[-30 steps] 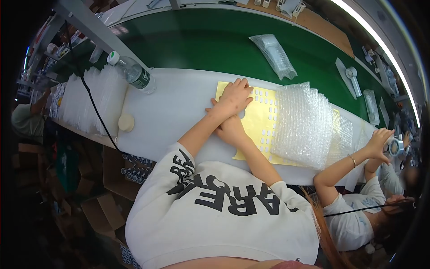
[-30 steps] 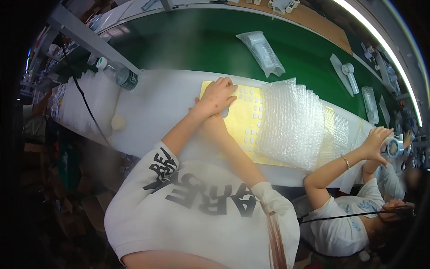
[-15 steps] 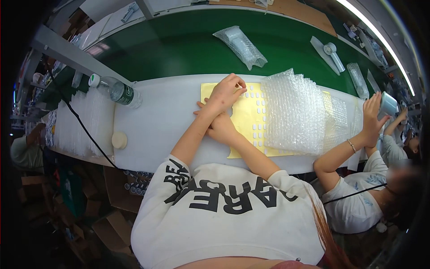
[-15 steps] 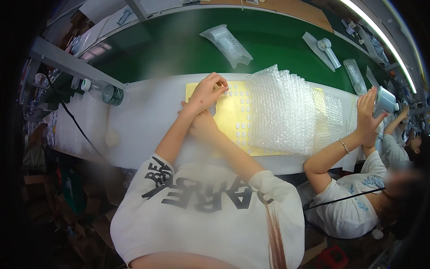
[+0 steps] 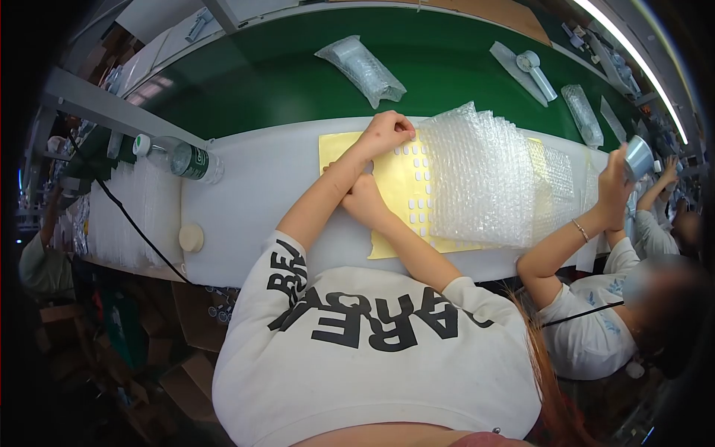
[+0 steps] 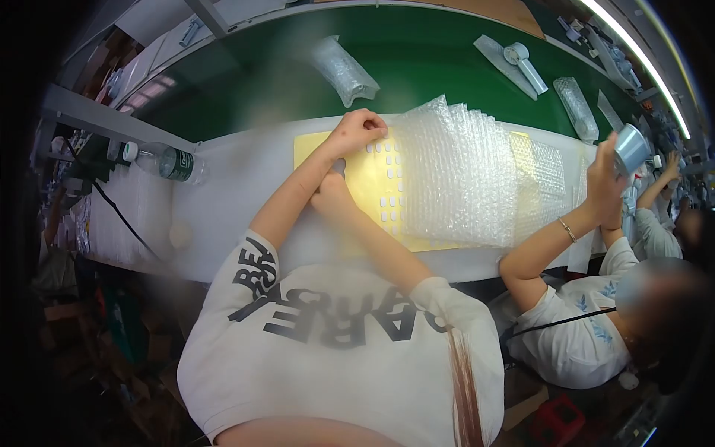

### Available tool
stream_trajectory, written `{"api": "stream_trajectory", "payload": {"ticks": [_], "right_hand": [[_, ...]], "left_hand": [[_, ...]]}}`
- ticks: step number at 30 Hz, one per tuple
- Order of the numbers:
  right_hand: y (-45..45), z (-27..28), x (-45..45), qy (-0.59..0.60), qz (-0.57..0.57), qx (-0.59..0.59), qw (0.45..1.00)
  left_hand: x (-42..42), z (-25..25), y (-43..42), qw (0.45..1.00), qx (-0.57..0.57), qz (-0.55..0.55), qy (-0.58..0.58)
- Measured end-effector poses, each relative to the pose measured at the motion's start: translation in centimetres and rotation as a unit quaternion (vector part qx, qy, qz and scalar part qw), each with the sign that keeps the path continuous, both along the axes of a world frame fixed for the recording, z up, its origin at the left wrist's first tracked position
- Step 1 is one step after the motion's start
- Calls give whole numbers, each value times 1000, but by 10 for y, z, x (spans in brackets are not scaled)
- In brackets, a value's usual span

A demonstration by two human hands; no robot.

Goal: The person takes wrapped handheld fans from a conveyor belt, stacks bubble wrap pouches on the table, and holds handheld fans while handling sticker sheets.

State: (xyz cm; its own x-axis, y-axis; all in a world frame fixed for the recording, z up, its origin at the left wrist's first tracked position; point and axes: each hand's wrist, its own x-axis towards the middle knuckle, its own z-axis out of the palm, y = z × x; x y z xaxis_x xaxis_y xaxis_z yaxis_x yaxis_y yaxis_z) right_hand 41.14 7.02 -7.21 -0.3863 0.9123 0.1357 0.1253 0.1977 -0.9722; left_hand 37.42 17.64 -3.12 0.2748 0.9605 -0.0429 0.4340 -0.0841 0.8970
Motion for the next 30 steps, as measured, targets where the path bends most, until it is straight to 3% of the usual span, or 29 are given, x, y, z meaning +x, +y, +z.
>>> {"api": "stream_trajectory", "payload": {"ticks": [9, 14, 18, 21, 22, 24, 30], "right_hand": [[4, 14, 5, 7, 8, -38, 999], [3, 7, 0, 2, 8, 14, 1000], [0, 11, 1, -82, 36, 131, 987], [5, 17, 0, -86, 30, 233, 968], [5, 17, -1, -89, 29, 277, 956], [4, 17, -2, -93, 31, 320, 942], [6, 21, -7, -79, 0, 257, 963]], "left_hand": [[1, -2, 4, 996, 72, -15, 58], [-7, 1, -1, 998, 46, 17, 43], [-21, 2, -15, 974, 187, 119, 45], [-52, -4, -28, 893, 303, 224, 246], [-66, -5, -31, 898, 244, 250, 269], [-80, -6, -33, 899, 182, 276, 288], [-84, -25, 4, 881, 261, 248, 308]]}}
